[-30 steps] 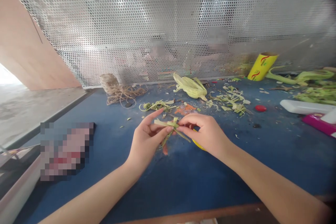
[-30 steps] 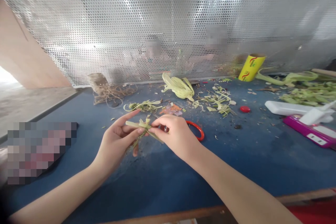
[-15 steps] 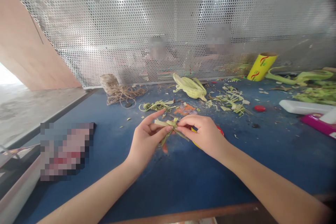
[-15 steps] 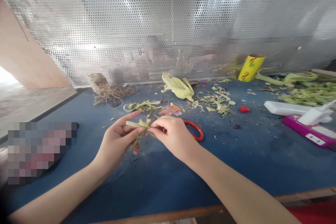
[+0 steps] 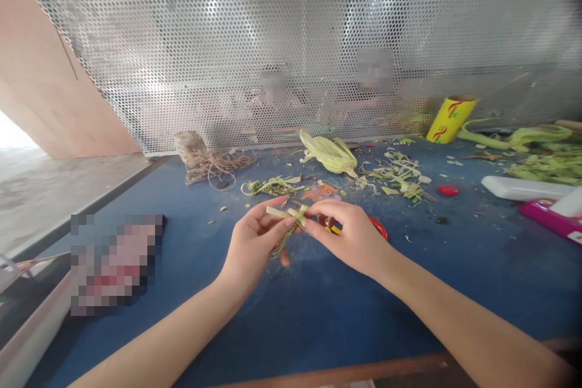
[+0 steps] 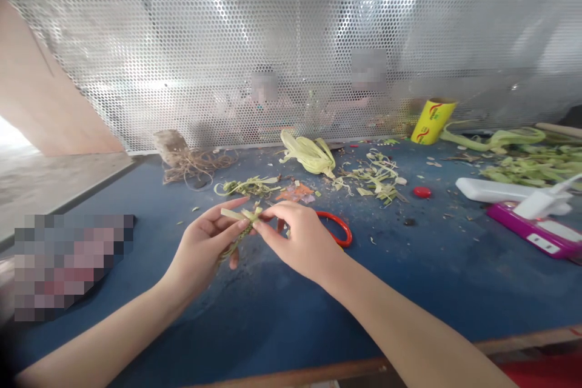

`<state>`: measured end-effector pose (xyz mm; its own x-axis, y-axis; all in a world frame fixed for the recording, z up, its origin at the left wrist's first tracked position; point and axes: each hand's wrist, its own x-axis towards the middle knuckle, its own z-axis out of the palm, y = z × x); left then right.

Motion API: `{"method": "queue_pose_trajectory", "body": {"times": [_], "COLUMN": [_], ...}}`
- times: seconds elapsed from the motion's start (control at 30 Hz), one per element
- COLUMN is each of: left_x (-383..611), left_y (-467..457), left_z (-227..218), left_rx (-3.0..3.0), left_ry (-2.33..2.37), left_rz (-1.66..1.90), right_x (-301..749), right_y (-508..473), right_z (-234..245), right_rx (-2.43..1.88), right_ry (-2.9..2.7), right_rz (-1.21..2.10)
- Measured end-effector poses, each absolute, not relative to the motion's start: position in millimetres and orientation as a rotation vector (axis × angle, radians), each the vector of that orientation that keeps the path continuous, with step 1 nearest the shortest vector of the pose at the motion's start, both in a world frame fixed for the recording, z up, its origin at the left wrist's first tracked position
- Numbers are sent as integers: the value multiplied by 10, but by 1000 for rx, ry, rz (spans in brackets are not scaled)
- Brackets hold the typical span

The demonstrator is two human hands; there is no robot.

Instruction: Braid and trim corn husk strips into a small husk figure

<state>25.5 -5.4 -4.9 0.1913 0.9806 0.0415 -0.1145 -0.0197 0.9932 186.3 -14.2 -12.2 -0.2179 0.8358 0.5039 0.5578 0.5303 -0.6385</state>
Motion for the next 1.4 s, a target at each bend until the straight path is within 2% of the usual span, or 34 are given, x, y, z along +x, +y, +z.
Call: {"method": "queue_pose_trajectory", "body": {"times": [0.87,1.0,1.1,1.2,1.4], "left_x": [272,236,209,177,114], "left_y": [-39,33,67,88,151], "left_z": [-54,-77,-69,-59,-69], "left_rx": [1237,1205,1159,1072,817], "left_ry": [950,923,957,980,955], "left_rz": [1127,1178,1225,1251,1281], "right_x": [1832,2043,2192,2201,2067], "right_y": [-148,-53,-5,-31,-117], "right_z": [-129,-106,-123,-162,-227], "right_rx": [-1120,-1362,-1832,-2215,-2323], "right_ry": [-1936,-1917,-1974,-2062,-2136], "right_rz": [405,262,36,14,48]}}
